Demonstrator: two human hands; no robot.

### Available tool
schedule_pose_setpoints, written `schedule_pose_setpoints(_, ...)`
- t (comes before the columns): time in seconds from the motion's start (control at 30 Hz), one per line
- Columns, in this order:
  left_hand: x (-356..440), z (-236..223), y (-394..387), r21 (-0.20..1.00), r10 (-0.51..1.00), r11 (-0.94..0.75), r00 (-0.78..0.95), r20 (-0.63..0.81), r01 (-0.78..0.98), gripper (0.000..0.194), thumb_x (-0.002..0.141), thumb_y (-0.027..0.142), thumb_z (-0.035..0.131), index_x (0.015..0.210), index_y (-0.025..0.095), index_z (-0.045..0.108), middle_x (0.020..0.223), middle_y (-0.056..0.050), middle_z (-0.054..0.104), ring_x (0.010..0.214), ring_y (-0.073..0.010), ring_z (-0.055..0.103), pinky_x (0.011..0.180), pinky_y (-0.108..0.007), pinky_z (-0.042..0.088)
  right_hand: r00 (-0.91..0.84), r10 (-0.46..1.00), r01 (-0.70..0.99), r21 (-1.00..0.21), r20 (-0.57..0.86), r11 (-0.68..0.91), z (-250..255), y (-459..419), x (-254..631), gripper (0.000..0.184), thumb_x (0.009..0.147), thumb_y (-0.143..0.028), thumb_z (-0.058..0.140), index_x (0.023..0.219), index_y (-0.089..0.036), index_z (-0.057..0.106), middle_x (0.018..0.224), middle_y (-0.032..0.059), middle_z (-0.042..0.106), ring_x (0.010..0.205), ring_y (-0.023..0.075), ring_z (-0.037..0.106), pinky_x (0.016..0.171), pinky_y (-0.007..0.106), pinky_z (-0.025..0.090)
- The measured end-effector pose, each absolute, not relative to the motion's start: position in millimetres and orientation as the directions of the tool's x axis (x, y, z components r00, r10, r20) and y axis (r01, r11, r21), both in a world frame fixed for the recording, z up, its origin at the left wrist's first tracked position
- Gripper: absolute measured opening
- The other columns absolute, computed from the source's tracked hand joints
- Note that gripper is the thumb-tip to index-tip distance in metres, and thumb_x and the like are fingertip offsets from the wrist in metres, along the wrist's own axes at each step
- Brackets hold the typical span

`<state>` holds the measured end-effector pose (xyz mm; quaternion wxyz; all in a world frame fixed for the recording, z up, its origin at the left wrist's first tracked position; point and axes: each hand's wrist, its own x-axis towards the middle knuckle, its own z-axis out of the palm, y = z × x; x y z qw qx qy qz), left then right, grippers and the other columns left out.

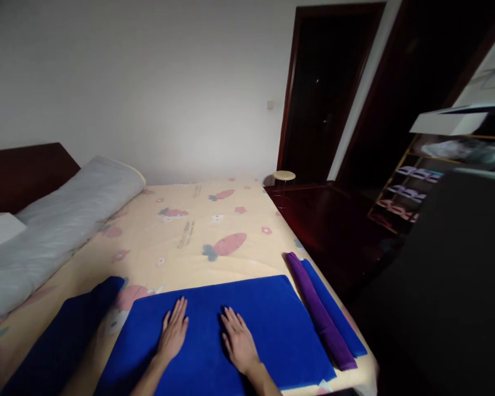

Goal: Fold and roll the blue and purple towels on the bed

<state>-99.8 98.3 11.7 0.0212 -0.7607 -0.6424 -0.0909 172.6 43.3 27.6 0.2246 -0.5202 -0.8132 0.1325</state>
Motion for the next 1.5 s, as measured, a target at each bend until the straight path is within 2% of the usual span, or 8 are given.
schedule_pose_setpoints(0.23,-39.1,3.9,125.3,0.137,0.951,-0.305,0.294,0.090,0.943,0.053,0.097,0.029,0.022,0.149,0.028,0.017,0.157,-0.001,0.029,0.144,-0.0162,0.028,0.117,-0.042,0.026,-0.440,0.888,0.795,-0.403,0.134,0.454,14.0,111.7,148.1,0.054,0.100,-0.046,0.033,0.150,-0.027,0.028,0.156,0.0054,0.024,0.144,0.0233,0.024,0.118,0.046,0.021)
schedule_pose_setpoints(0.4,-104.6,2.9,139.1,0.073,0.995,-0.023,0.016,0.094,0.997,0.055,0.096,0.043,0.020,0.149,0.028,0.024,0.159,-0.002,0.026,0.146,-0.0193,0.023,0.118,-0.050,0.020,-0.122,0.990,0.945,-0.296,0.070,0.137,5.1,122.6,241.5,0.058,0.099,-0.053,0.026,0.149,-0.024,0.030,0.156,0.0052,0.025,0.145,0.0231,0.021,0.118,0.048,0.018)
schedule_pose_setpoints(0.63,-211.6,3.0,144.6,0.039,0.925,0.344,-0.346,0.156,0.938,0.073,0.090,0.050,0.015,0.148,0.009,0.028,0.155,-0.014,0.035,0.144,-0.0264,0.027,0.115,-0.052,0.024,0.226,0.967,0.967,-0.148,0.120,-0.208,-12.5,123.2,340.7,0.068,0.096,-0.058,0.021,0.151,-0.017,0.028,0.158,0.0080,0.021,0.147,0.0228,0.013,0.118,0.045,0.015)
schedule_pose_setpoints(0.77,-222.6,5.7,142.4,0.029,0.900,0.403,-0.402,0.169,0.915,0.077,0.087,0.052,0.017,0.142,0.002,0.038,0.146,-0.021,0.046,0.139,-0.0333,0.034,0.112,-0.054,0.028,0.335,0.934,0.938,-0.139,0.128,-0.317,-19.6,124.5,340.9,0.077,0.094,-0.062,0.021,0.151,-0.011,0.024,0.159,0.0141,0.017,0.147,0.0251,0.011,0.117,0.043,0.015)
schedule_pose_setpoints(1.1,-223.2,22.4,149.6,0.104,0.894,0.442,-0.447,0.022,0.891,0.075,0.089,0.051,0.019,0.145,0.003,0.033,0.153,-0.021,0.035,0.144,-0.0329,0.028,0.113,-0.059,0.026,0.381,0.923,0.910,-0.193,0.042,-0.367,-18.2,133.6,351.3,0.077,0.093,-0.063,0.023,0.150,-0.011,0.030,0.157,0.0164,0.025,0.146,0.0263,0.018,0.116,0.045,0.020)
schedule_pose_setpoints(1.27,-144.0,21.9,140.6,0.074,0.937,0.102,-0.121,0.327,0.992,0.058,0.096,0.033,0.014,0.151,0.016,0.017,0.158,-0.010,0.028,0.147,-0.0221,0.022,0.117,-0.053,0.021,0.151,0.956,0.963,-0.257,0.251,-0.085,-4.7,138.5,279.5,0.065,0.098,-0.048,0.023,0.148,-0.009,0.033,0.153,0.0149,0.032,0.145,0.0257,0.022,0.118,0.047,0.015)
schedule_pose_setpoints(1.37,-60.3,10.9,140.4,0.035,0.949,-0.222,0.207,0.236,0.974,0.055,0.095,0.023,0.020,0.149,0.022,0.021,0.157,-0.004,0.030,0.145,-0.0187,0.026,0.117,-0.045,0.026,-0.198,0.951,0.909,-0.319,0.236,0.268,3.5,137.7,195.0,0.053,0.099,-0.029,0.022,0.151,-0.020,0.026,0.156,0.0042,0.029,0.144,0.0190,0.023,0.118,0.042,0.019)
schedule_pose_setpoints(1.5,-0.5,5.6,143.7,0.103,0.927,-0.369,0.358,0.110,0.924,0.055,0.095,0.023,0.025,0.149,0.024,0.018,0.156,-0.004,0.029,0.144,-0.0177,0.029,0.116,-0.042,0.030,-0.359,0.926,0.839,-0.393,0.121,0.377,9.9,137.0,138.5,0.053,0.099,-0.034,0.028,0.151,-0.023,0.026,0.156,0.0028,0.025,0.144,0.0203,0.023,0.117,0.042,0.023)
